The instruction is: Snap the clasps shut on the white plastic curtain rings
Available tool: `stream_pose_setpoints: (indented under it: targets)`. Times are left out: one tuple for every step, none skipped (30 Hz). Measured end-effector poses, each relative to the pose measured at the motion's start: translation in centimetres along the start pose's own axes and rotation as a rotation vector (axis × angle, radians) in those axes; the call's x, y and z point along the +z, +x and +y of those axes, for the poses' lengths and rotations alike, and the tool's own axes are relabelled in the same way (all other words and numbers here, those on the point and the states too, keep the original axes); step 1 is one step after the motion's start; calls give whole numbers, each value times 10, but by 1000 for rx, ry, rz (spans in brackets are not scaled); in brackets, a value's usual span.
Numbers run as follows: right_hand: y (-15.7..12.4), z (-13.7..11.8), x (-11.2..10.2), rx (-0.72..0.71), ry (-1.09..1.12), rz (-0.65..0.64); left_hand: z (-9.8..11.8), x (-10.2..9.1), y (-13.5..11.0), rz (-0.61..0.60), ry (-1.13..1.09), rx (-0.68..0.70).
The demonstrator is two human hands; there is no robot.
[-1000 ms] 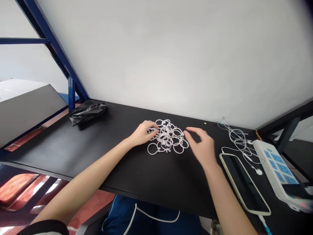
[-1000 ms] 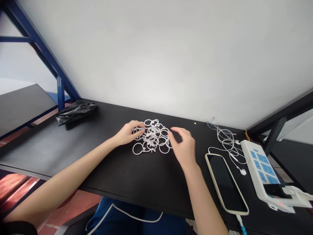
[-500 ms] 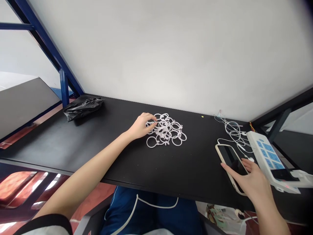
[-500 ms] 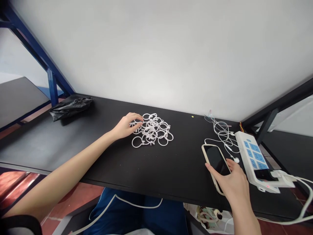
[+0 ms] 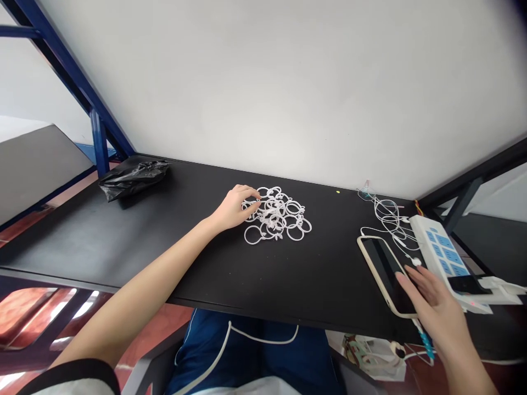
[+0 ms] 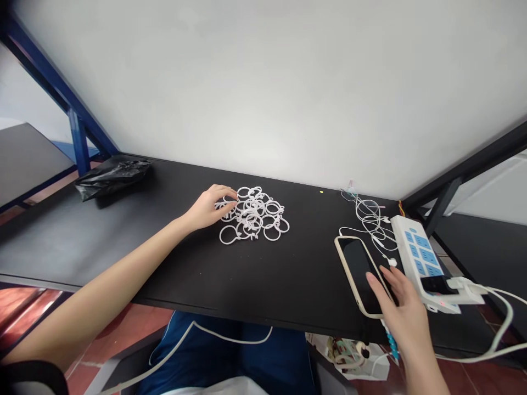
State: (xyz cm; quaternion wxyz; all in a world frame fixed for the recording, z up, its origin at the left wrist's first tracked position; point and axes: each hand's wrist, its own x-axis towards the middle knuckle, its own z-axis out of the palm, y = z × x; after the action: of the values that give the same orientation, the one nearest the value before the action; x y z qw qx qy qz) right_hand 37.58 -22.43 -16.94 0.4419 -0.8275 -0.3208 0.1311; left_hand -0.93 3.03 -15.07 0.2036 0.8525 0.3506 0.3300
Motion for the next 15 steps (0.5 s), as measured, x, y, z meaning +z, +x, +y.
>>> stream_pose_setpoints:
  targets:
    - [-3, 3, -4, 6, 39, -11, 0, 0, 0, 0, 1, 1]
    - [-5, 5, -8, 10, 56, -27, 0, 1, 0, 1, 3, 4]
    - [-8, 6, -10, 17, 60, -45, -1, 1, 0, 0, 5, 7]
    - [-10, 6, -12, 26, 61, -58, -1, 2, 1, 0, 7, 11]
    - [-11, 6, -13, 35, 58, -63, -1, 2, 1, -1, 10, 16]
    - [-12, 6, -13, 44, 48, -59, -1, 3, 1, -2, 15, 22]
    - [-13, 7, -12, 50, 34, -55, -1, 3, 0, -3, 20, 30]
    - [-13, 8, -10, 51, 18, -48, -2, 3, 0, -4, 25, 39]
    - [-14, 9, -8, 45, 3, -37, -2, 4, 0, -6, 31, 49]
    - [-14, 11, -6, 32, -10, -31, -2, 4, 0, -6, 36, 58]
    - [-14, 13, -4, 18, -16, -32, -2, 4, 0, -6, 40, 66]
    - [-13, 15, -3, 5, -18, -39, -2, 4, 0, -5, 43, 71]
    - [-13, 17, -3, -3, -21, -48, -2, 5, 0, -4, 43, 76]
    - [-13, 19, -4, -10, -23, -61, -2, 5, 0, -3, 41, 78]
    - [-13, 20, -6, -14, -24, -78, -2, 6, 1, -1, 38, 79]
